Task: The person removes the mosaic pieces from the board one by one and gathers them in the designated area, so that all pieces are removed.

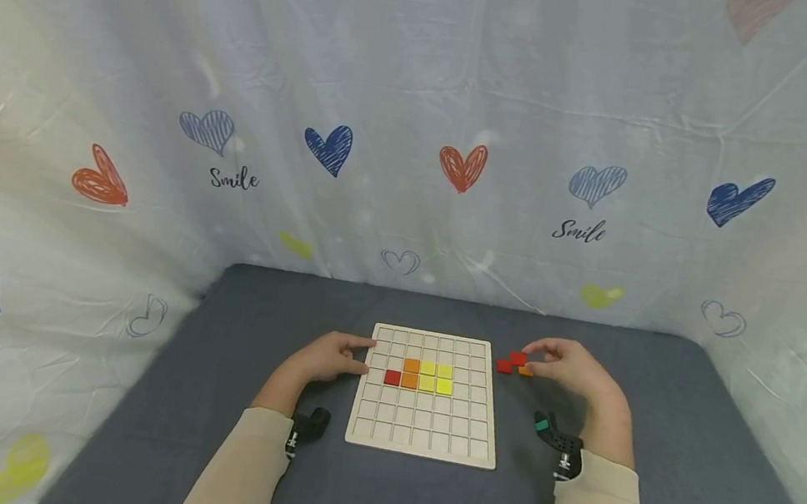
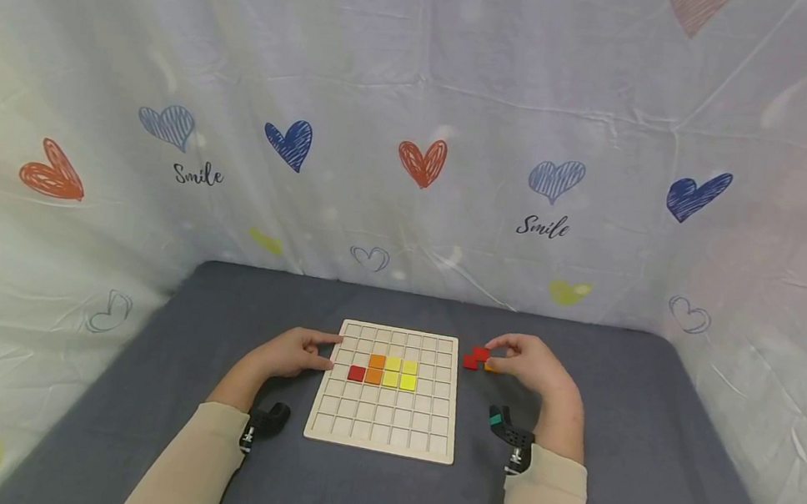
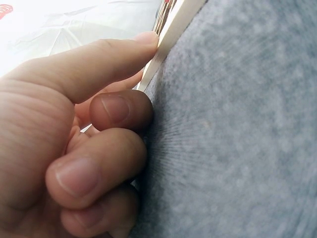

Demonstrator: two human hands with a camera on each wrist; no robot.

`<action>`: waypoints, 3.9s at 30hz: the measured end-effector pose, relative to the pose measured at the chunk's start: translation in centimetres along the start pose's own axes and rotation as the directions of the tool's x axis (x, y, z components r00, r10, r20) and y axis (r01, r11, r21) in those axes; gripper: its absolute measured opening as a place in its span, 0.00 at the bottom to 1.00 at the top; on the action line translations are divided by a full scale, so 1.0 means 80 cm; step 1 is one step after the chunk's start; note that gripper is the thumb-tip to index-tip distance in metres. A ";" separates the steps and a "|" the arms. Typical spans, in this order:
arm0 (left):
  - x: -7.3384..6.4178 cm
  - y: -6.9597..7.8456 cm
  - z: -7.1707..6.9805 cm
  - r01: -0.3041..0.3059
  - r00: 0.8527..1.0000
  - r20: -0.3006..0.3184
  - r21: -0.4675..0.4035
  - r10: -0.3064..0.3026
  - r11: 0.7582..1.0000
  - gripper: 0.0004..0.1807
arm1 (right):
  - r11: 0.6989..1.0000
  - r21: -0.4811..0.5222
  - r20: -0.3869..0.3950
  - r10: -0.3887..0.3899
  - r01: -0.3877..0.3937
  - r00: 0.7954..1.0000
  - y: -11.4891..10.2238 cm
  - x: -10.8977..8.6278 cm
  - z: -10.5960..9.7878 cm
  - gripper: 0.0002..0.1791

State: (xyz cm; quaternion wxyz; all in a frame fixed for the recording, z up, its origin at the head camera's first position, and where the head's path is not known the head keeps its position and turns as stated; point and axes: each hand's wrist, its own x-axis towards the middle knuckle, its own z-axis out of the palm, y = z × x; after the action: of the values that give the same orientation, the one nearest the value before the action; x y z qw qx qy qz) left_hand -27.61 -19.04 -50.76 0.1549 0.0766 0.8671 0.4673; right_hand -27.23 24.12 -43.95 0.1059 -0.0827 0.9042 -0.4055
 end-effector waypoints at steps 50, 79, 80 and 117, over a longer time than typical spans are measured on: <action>0.000 0.000 0.000 0.008 1.000 -0.010 -0.007 -0.009 1.000 0.32 | 0.988 -0.097 -0.028 -0.120 0.117 0.992 -0.078 -0.004 0.031 0.18; 0.002 -0.002 -0.002 0.003 1.000 -0.001 -0.014 -0.003 1.000 0.31 | 0.924 -0.274 0.101 -0.249 0.268 0.963 -0.109 0.037 0.168 0.21; 0.002 -0.002 -0.002 0.005 1.000 -0.001 -0.014 -0.005 1.000 0.31 | 0.917 -0.293 0.105 -0.251 0.271 0.962 -0.107 0.039 0.172 0.22; 0.000 0.003 -0.002 0.019 1.000 0.000 -0.002 -0.019 1.000 0.31 | 0.958 -0.131 -0.115 -0.271 0.256 0.956 -0.112 0.033 0.147 0.16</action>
State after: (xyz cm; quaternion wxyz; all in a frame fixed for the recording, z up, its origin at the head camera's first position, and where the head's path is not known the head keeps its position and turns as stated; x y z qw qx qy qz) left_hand -27.65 -19.00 -50.46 0.1592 0.0682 0.8673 0.4668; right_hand -26.19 9.16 -45.22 -0.0140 -0.1816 0.9119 -0.3679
